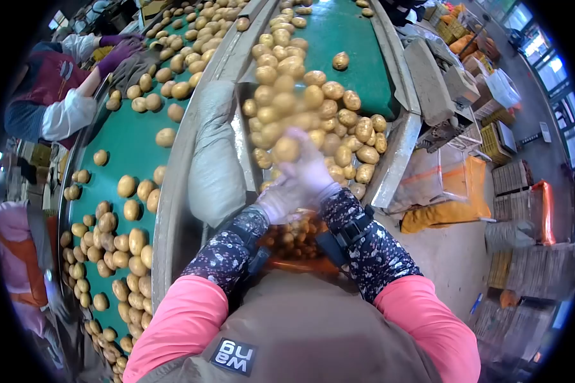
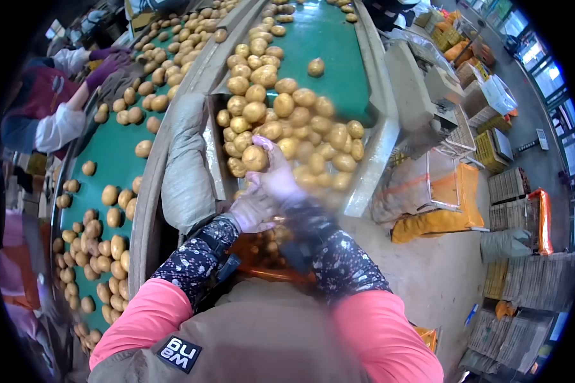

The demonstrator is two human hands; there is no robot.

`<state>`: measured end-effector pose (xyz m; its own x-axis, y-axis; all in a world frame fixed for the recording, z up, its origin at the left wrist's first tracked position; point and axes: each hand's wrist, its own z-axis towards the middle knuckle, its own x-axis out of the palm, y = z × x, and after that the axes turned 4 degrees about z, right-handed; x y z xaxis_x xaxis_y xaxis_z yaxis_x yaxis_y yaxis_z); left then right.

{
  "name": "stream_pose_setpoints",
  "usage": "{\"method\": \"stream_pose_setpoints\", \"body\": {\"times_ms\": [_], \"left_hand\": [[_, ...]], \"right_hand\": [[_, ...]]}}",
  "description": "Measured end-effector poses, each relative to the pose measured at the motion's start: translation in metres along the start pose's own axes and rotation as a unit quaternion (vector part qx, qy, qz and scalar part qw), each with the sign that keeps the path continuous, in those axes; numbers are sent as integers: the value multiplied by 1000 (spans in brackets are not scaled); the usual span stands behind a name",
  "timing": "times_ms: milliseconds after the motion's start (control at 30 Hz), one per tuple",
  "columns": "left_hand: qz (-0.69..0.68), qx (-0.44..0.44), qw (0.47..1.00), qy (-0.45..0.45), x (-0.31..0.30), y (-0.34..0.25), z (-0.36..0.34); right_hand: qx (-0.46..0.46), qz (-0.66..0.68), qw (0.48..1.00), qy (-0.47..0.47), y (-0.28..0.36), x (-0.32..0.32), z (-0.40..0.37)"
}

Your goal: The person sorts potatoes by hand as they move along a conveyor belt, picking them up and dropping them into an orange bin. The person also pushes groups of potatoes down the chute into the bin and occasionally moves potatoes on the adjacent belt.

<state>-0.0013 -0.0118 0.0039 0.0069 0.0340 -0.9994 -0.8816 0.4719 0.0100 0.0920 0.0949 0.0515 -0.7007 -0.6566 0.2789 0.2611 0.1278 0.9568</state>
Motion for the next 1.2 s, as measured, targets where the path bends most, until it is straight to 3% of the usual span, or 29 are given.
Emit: {"method": "stream_pose_setpoints", "body": {"times_ms": [100,133,233,267,300,333,367,400,433,500,533,600,633,667,700,733,767,800,833,867,900,967,1067,1200], "left_hand": [[-6,-27,997,-72,19,13,6],[-36,-32,998,-36,22,11,2],[-8,-7,998,-61,1,11,21],[3,-10,997,-77,0,11,19],[-6,-13,998,-56,5,14,16],[-3,-22,998,-53,6,12,10],[0,-30,998,-51,5,11,6],[3,-29,998,-53,4,11,6],[7,-27,998,-56,4,10,6],[12,-23,998,-62,6,9,6],[14,-21,998,-65,10,10,7],[13,-20,997,-76,8,11,8],[14,-19,997,-77,9,12,8],[14,-17,997,-78,10,12,7],[14,-15,997,-77,12,11,4],[10,-14,997,-71,12,12,3],[7,-13,998,-65,12,13,3],[3,-12,998,-59,12,14,3],[4,-10,998,-65,13,14,1],[5,-9,997,-71,15,14,1],[6,-7,997,-78,15,14,0],[14,-4,995,-101,14,13,3],[23,-11,994,-107,20,11,-1],[-15,-17,998,-54,10,7,-2]], "right_hand": [[-21,-57,998,10,18,-7,-2],[-34,-47,998,16,11,-6,-10],[-9,-180,979,-99,63,-28,-28],[-115,-241,956,-123,68,-45,-27],[-74,-34,986,-148,81,-60,-28],[-218,-260,925,-172,110,-74,-28],[-222,-234,919,-227,147,-81,-35],[-323,-299,858,-266,183,-99,-37],[-434,-366,762,-310,224,-122,-39],[-524,-487,539,-445,312,-175,-48],[-481,-548,447,-518,345,-199,-50],[-333,-685,359,-539,373,-239,-45],[-376,-730,355,-446,368,-245,-37],[-361,-745,403,-391,354,-250,-31],[-313,-717,522,-340,326,-234,-26],[-210,-647,673,-289,291,-208,-24],[-76,-577,782,-222,257,-180,-22],[51,-546,828,-118,219,-163,-16],[-37,-503,863,-12,193,-117,-26],[-49,-517,854,28,143,-118,-20],[67,-442,894,23,124,-95,-21],[-59,-465,881,67,67,-79,-14],[-109,-610,784,47,46,-27,-5],[-32,-611,790,37,37,0,12]]}}
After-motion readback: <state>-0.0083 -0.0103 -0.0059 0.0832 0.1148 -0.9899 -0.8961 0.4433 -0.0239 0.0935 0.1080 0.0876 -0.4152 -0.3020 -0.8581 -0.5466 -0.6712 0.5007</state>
